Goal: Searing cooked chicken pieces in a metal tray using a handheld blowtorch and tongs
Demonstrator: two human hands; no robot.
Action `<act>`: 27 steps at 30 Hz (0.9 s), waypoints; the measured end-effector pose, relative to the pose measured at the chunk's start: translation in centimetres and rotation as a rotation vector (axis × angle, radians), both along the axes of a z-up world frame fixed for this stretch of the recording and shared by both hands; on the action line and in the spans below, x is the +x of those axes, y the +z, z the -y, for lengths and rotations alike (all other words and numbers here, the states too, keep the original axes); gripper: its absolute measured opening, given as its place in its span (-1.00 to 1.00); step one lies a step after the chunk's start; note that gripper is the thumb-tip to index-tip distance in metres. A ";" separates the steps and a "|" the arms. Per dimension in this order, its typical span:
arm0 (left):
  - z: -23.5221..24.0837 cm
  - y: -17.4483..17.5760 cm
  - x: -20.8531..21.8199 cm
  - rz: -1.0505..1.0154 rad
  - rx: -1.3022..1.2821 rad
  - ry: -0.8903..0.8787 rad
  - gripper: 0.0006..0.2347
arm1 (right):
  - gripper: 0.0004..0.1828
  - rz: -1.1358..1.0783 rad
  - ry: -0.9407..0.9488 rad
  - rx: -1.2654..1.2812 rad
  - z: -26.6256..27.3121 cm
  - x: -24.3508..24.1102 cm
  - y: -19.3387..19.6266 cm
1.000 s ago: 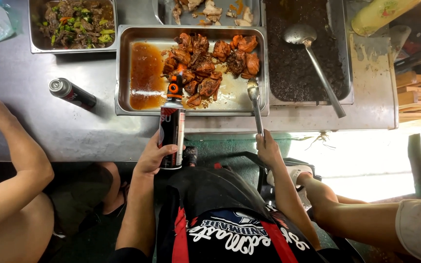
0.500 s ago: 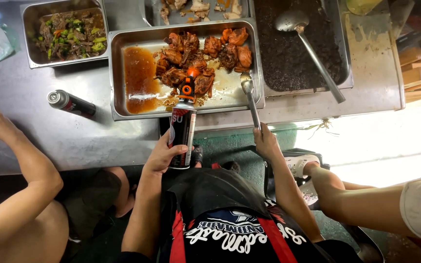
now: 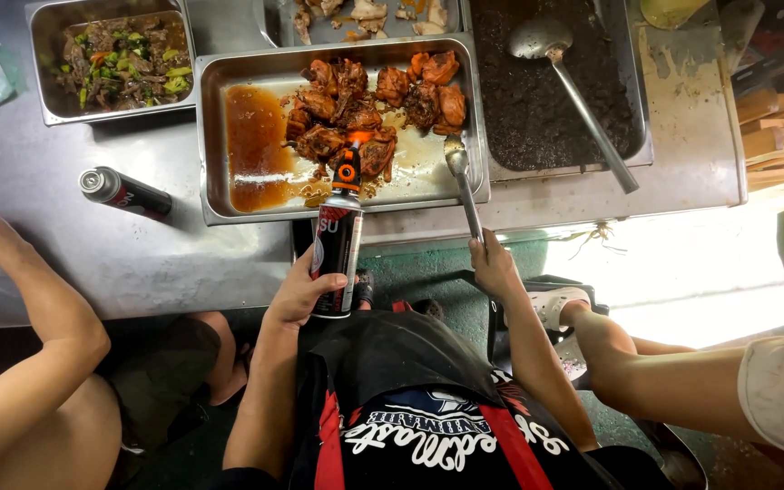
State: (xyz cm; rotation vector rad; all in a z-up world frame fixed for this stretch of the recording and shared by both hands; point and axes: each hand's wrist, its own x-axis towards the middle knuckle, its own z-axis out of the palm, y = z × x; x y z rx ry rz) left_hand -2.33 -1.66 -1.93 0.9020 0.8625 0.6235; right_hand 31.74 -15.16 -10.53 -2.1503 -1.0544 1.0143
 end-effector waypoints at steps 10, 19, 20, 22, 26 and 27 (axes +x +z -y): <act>-1.2 1.9 0.9 0.000 0.038 -0.015 -0.47 | -0.49 -0.003 -0.003 0.013 0.0 0.1 -0.1; -5.1 3.7 0.8 -0.010 0.044 0.065 -0.55 | -0.46 0.033 0.001 -0.008 -0.1 0.1 0.7; -6.0 3.4 0.7 -0.010 0.068 0.069 -0.56 | -0.46 0.038 0.007 -0.009 -0.1 0.0 0.8; -7.2 4.0 0.8 -0.007 0.093 0.074 -0.57 | -0.46 0.045 0.012 -0.008 -0.2 0.0 0.9; -8.3 6.4 1.2 -0.023 0.080 0.102 -0.62 | -0.43 0.045 -0.008 -0.025 -0.3 -0.3 0.9; -8.6 6.7 1.3 -0.022 0.082 0.109 -0.62 | -0.41 0.043 -0.014 -0.023 -0.3 -0.5 1.0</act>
